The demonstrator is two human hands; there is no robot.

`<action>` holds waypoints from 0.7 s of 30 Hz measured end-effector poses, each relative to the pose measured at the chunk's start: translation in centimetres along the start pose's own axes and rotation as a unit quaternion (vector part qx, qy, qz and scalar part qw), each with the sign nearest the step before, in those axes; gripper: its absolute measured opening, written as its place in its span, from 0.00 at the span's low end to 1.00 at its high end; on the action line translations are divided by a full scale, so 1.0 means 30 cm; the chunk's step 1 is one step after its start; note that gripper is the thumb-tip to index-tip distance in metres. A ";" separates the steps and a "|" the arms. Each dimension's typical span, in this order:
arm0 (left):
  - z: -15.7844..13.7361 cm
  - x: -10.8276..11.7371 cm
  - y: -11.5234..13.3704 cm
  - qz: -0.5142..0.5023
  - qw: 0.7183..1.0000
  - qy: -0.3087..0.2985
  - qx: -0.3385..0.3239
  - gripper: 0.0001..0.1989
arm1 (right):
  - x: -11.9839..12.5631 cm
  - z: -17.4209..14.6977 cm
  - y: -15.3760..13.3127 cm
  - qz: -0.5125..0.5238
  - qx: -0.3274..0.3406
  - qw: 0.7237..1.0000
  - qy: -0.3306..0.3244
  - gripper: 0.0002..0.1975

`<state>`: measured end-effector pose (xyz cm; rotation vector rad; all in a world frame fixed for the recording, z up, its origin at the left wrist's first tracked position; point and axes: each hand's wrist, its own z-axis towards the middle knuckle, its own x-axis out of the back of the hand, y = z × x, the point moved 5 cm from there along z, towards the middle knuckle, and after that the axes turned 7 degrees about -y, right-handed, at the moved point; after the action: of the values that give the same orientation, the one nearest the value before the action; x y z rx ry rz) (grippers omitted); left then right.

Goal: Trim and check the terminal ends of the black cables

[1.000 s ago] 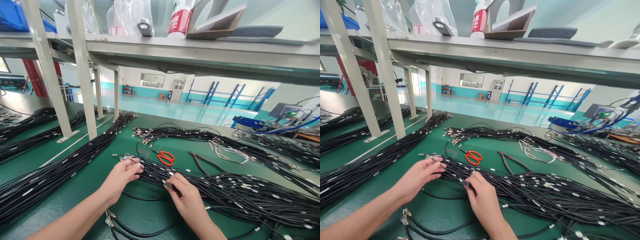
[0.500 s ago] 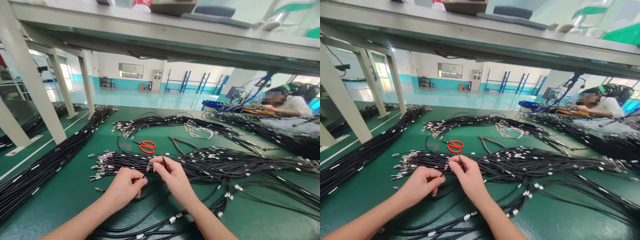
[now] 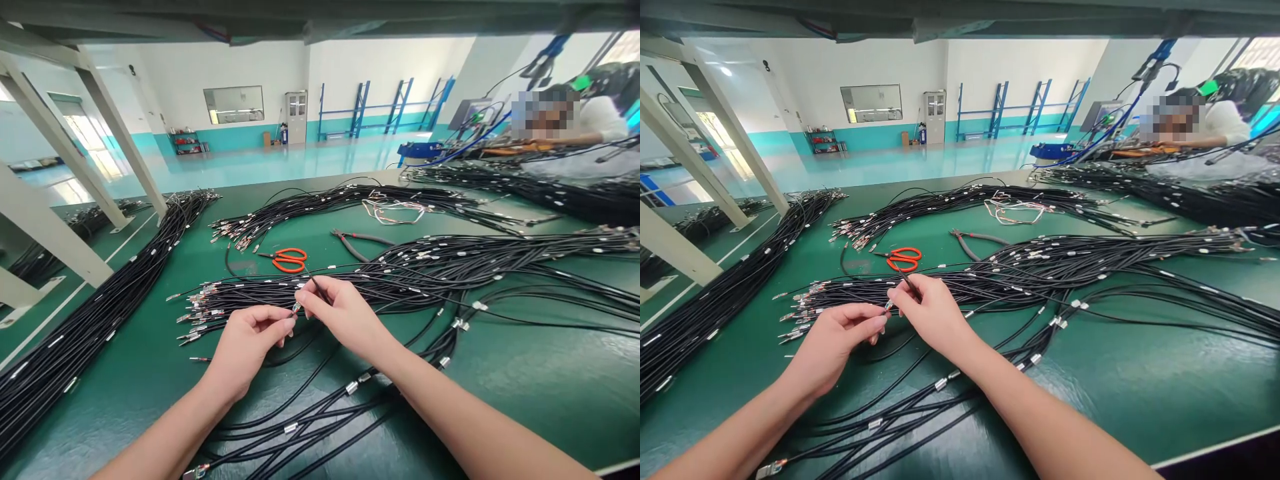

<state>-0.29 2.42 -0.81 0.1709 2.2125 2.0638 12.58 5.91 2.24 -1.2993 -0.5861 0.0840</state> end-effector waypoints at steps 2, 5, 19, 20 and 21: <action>-0.002 0.004 -0.002 -0.011 1.000 0.007 -0.001 0.08 | -0.005 0.001 0.004 -0.016 0.000 1.000 -0.014 0.13; -0.004 0.008 -0.006 -0.024 1.000 0.020 -0.001 0.07 | -0.008 0.002 0.006 -0.032 0.010 0.999 -0.027 0.13; -0.006 0.016 -0.010 -0.027 0.999 0.045 -0.002 0.06 | -0.012 -0.003 0.005 -0.052 0.007 0.998 -0.032 0.12; -0.006 0.016 -0.010 -0.026 0.999 0.045 0.000 0.06 | -0.012 -0.004 0.003 -0.054 0.010 0.998 -0.032 0.12; -0.006 0.017 -0.009 -0.025 0.999 0.045 0.001 0.06 | -0.012 -0.004 0.001 -0.055 0.015 0.998 -0.030 0.12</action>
<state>-0.81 2.31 -1.08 0.0222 2.2459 2.0831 12.33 5.68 2.06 -1.2368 -0.7044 0.0396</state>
